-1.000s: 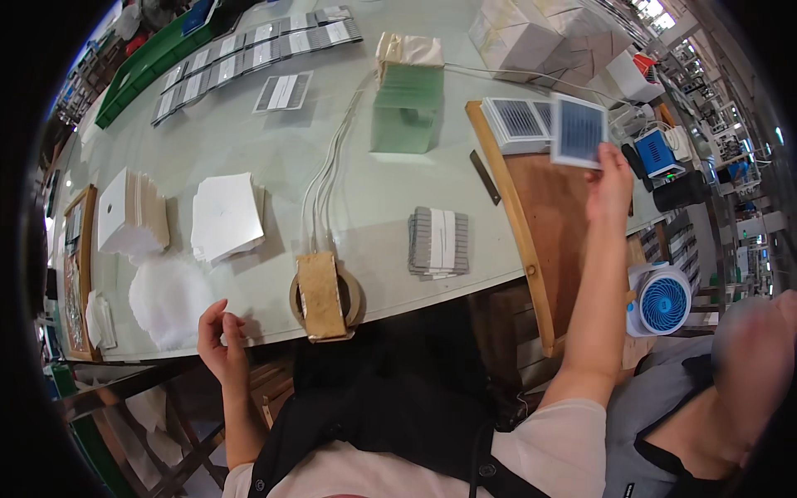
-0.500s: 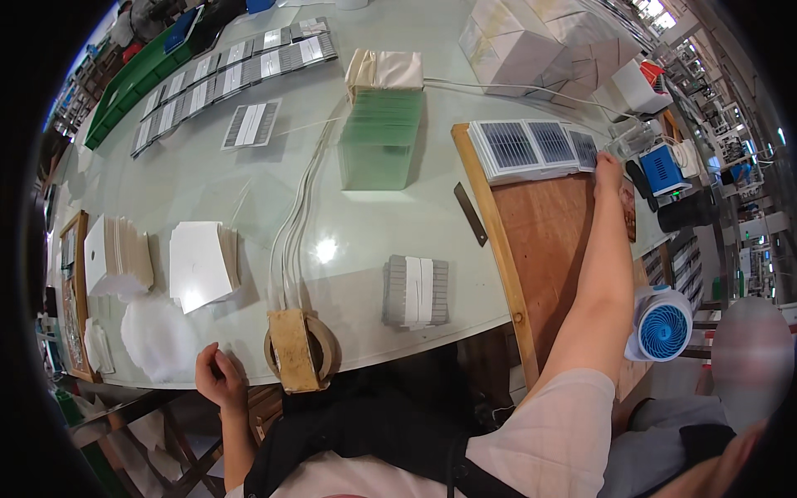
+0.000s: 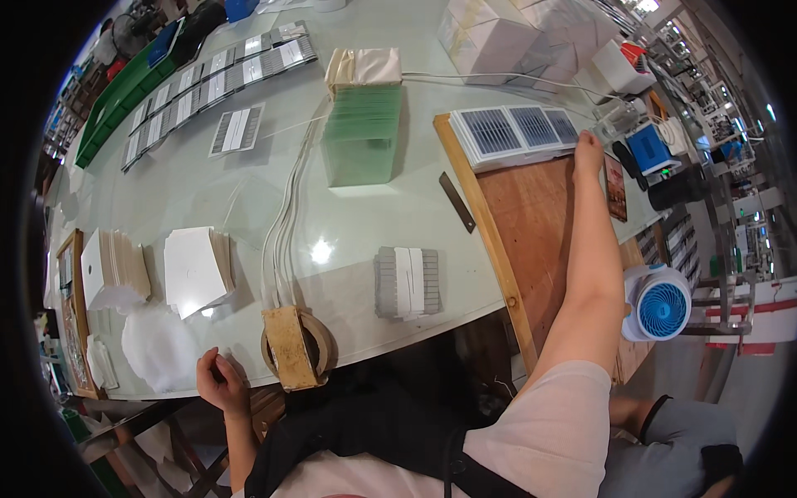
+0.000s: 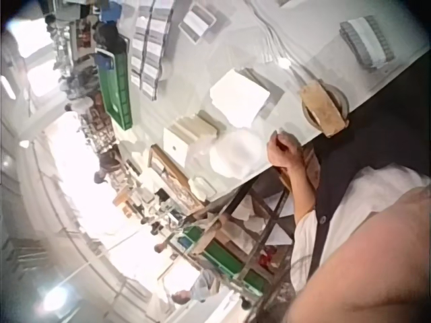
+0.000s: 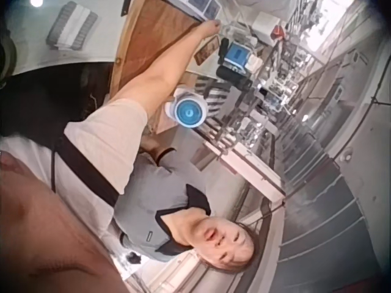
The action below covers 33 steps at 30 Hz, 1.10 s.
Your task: The person assembles small solar panels by hand, layering solar cells, transparent films, and white backing sheets together, aligning the layers, and placing the assembled panels on the table.
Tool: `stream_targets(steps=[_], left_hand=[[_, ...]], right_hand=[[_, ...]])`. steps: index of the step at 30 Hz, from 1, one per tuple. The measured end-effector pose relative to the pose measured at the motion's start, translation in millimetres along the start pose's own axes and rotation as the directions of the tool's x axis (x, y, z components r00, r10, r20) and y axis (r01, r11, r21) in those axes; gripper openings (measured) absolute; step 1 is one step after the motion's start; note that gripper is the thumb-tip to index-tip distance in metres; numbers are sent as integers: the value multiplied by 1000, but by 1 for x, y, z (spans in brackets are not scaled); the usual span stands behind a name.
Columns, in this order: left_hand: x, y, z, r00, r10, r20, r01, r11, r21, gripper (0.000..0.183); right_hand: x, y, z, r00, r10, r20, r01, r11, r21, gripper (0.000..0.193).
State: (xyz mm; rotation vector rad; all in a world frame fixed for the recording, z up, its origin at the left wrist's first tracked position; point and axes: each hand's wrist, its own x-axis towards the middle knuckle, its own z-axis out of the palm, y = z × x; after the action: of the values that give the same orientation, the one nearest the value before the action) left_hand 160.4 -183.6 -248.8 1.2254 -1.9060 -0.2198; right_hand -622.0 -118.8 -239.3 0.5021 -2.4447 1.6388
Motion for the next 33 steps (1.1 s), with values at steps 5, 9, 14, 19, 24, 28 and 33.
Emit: stream_targets(steps=[5,9,14,19,24,28,33], left_hand=[[4,7,-3,1000,-16,18,16,1000,-11,9],[6,9,4,999,-10,39,11,999,-44,9],[0,6,-4,997,-55,44,55,998,0,10],[4,9,3,998,-62,-24,63,998,19,10],[5,10,1,999,-44,-1,44,998,51,9],[4,10,-1,999,-40,4,39,997,67,9],[4,10,1,1000,-26,10,25,995,101,10]], right_hand=[[-10,-3,-10,943,324,73,-332,901,280,34],[7,-7,-37,986,-91,142,138,917,-374,56],[-39,-134,-51,665,-75,743,746,113,-656,103],[-25,-152,-23,339,38,940,936,83,-341,135],[0,-138,-10,188,38,981,978,83,-191,142],[7,-137,-3,146,54,988,980,129,-152,142],[14,-142,-3,94,21,995,976,196,-97,137]])
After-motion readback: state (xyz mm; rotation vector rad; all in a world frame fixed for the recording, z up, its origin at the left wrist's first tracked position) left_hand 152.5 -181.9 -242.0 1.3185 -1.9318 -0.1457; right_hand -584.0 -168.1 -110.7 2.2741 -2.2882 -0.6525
